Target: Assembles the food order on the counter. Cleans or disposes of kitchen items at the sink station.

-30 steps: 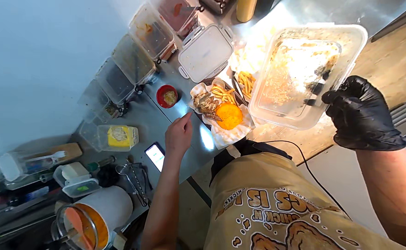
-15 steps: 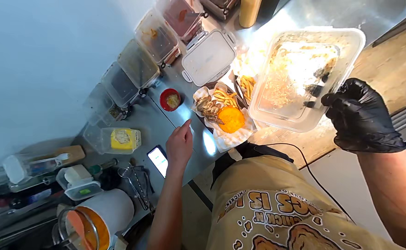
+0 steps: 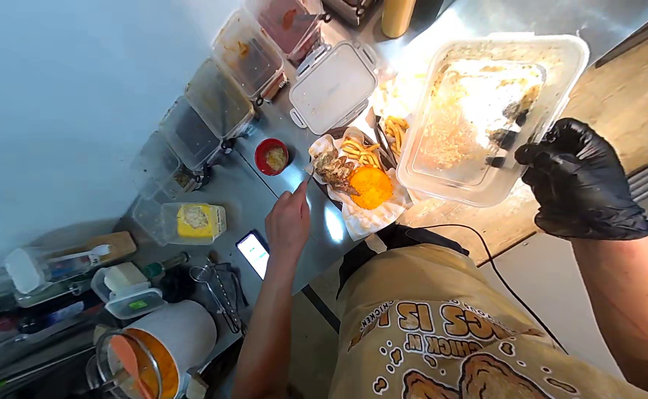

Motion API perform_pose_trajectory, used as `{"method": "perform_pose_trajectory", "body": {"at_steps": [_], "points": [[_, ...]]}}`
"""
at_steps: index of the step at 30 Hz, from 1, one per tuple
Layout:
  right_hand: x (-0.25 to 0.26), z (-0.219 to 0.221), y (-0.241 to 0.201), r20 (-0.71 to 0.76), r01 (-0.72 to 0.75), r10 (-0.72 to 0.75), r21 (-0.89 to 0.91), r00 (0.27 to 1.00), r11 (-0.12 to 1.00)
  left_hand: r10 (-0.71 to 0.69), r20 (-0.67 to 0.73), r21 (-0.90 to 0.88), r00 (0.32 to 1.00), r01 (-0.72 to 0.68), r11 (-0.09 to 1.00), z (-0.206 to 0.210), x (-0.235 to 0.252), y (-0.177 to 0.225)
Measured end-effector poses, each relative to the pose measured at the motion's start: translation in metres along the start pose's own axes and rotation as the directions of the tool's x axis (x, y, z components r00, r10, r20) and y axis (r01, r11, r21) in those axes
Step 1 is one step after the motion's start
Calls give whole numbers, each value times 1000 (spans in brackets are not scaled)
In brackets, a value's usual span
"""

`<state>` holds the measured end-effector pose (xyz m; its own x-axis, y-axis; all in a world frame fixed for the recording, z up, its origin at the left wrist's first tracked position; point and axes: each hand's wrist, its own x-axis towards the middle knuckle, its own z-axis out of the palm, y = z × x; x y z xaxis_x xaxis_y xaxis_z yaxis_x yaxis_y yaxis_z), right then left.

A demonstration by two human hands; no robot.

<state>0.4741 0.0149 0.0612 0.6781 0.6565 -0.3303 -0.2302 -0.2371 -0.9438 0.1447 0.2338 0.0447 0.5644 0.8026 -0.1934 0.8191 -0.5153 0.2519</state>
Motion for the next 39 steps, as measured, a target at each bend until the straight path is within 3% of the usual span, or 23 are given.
{"method": "perform_pose_trajectory", "body": {"at_steps": [9,17,19,21,23,25,27,29,31,33,36,39], "points": [[1,1,1,1,-1,1,3,1000,1000,-29,-47,-99,998,24,995,7,-21,-18],[3,11,-6,0,-31,31,-35,1000,999,-115,75,-266,990,131,955,15,-33,-9],[3,17,-14,16,-22,23,-46,1000,999,-169,67,-384,983,182,905,11,-38,-8],[2,30,-24,39,-27,29,-53,999,998,-251,63,-576,966,241,781,5,-46,-13],[2,44,-24,90,-15,17,-21,996,1000,-309,173,-754,935,328,569,8,-52,-26],[4,58,-20,159,-8,3,30,987,1000,-362,288,-884,887,392,255,18,-61,-42],[6,73,-18,222,4,-17,59,975,998,-365,370,-928,854,355,-110,10,-75,-59],[5,92,-19,292,0,-19,67,956,998,-414,364,-920,834,251,-303,-13,-96,-83],[1,117,-19,363,-5,-7,33,932,999,-539,298,-931,788,114,-347,-33,-118,-114],[-6,144,-18,412,-8,26,-45,911,999,-662,256,-949,705,54,-309,-45,-131,-150],[-20,186,-8,490,-41,113,-154,865,987,-752,231,-969,617,81,-231,-43,-135,-208],[-37,229,7,539,-67,227,-299,811,952,-762,289,-956,580,131,-263,-32,-116,-256]]}}
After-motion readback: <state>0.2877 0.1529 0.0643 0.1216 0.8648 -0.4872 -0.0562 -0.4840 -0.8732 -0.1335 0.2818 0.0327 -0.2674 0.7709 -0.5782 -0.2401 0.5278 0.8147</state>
